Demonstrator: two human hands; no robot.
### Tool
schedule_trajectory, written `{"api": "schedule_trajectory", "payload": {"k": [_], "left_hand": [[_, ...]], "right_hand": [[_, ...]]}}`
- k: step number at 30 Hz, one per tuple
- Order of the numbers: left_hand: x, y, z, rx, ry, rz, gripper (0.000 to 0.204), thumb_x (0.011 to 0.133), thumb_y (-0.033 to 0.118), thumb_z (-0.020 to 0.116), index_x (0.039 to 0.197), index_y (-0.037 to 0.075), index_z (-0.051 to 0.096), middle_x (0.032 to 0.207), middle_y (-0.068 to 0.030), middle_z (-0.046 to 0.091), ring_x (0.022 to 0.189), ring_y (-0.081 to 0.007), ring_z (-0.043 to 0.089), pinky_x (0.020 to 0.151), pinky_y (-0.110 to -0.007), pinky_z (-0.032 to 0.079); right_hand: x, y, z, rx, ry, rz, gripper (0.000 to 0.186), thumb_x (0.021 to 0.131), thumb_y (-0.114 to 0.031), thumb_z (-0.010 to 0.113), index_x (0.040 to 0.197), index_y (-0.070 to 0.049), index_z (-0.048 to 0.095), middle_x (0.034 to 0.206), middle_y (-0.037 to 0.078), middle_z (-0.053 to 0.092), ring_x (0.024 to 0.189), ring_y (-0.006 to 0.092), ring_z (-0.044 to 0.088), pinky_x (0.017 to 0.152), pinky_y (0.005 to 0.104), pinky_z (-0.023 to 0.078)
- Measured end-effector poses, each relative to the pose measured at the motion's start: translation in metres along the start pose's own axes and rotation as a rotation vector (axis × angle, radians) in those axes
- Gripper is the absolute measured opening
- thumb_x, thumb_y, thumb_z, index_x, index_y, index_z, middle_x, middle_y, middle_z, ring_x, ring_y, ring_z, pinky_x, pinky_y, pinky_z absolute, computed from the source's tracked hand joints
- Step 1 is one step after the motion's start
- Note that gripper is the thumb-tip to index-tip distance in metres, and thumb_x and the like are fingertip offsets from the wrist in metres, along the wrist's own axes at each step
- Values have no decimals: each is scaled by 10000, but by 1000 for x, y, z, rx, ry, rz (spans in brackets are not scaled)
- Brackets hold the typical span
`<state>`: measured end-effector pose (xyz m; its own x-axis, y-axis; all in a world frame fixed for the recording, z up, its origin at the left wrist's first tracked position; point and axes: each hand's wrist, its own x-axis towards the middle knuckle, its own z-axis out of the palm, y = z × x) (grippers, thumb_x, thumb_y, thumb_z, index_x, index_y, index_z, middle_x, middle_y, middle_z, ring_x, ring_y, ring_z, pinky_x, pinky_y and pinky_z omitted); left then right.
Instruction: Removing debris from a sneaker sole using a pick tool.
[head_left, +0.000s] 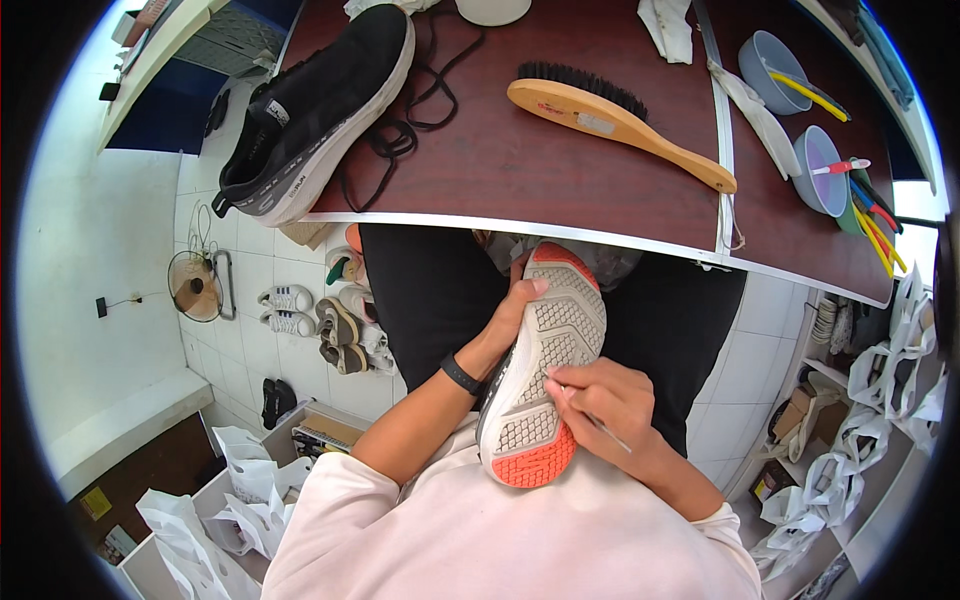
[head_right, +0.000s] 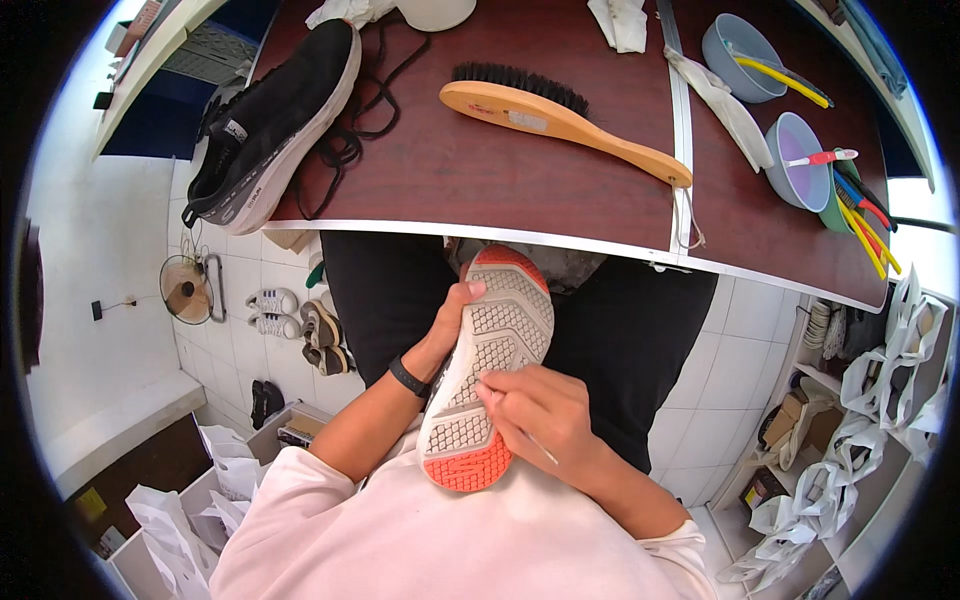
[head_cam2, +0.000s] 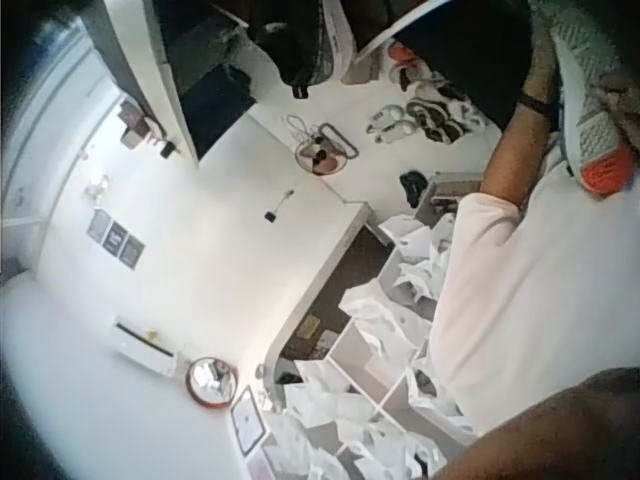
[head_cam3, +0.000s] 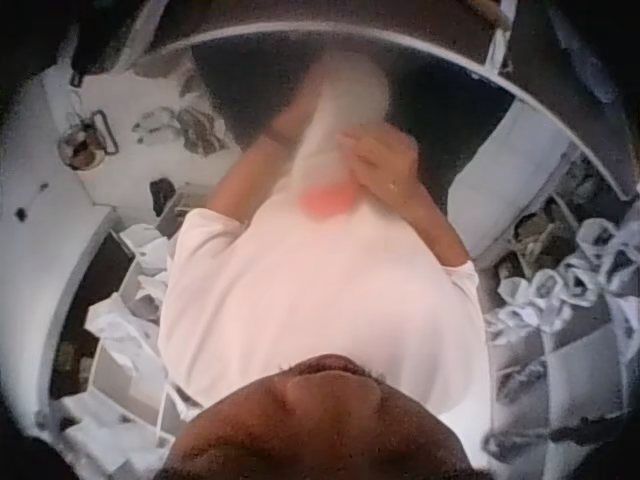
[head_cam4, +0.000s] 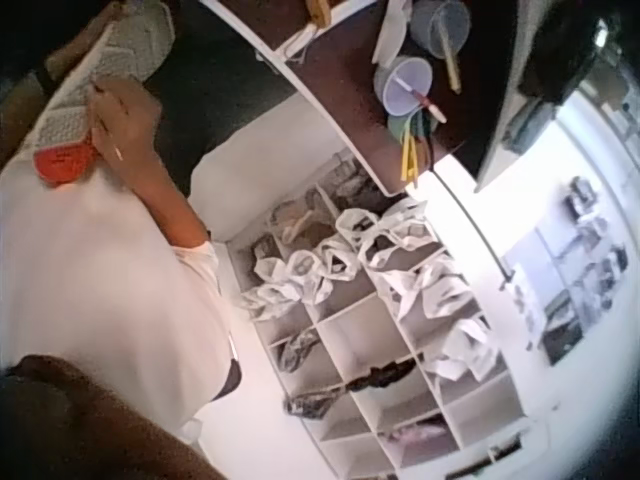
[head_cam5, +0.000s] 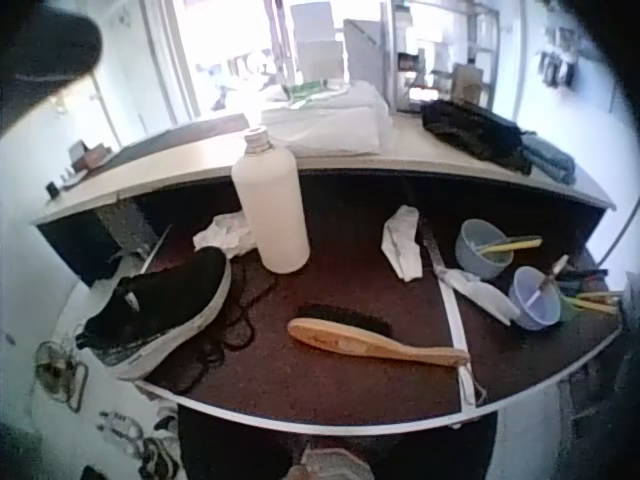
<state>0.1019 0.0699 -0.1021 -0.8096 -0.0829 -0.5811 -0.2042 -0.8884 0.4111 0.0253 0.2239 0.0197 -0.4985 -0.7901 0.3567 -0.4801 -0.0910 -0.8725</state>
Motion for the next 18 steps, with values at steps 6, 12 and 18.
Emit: {"api": "schedule_trajectory", "payload": {"k": [6,12,18], "left_hand": [[-2,2,-1,-38,-8,-3,897,869,389,637,1542,122,107,1344,-249,464,1228,-357,563,980,-481,542],[-1,1,2,36,1,-1,894,869,378,624,1544,128,91,1341,-257,460,1223,-360,567,975,-486,547],[-4,4,4,-25,-23,10,868,873,367,606,1537,138,97,1351,-263,458,1202,-369,583,968,-488,552]], "right_hand": [[-6,-1,-7,75,-33,35,269,750,80,787,707,-21,542,820,129,726,597,219,675,497,285,512],[-4,5,-4,48,-39,41,310,747,85,808,738,-45,527,837,154,739,640,228,720,529,275,551],[-4,0,-8,102,-9,91,273,765,75,782,704,-26,536,819,135,731,607,235,688,531,300,548]]}}
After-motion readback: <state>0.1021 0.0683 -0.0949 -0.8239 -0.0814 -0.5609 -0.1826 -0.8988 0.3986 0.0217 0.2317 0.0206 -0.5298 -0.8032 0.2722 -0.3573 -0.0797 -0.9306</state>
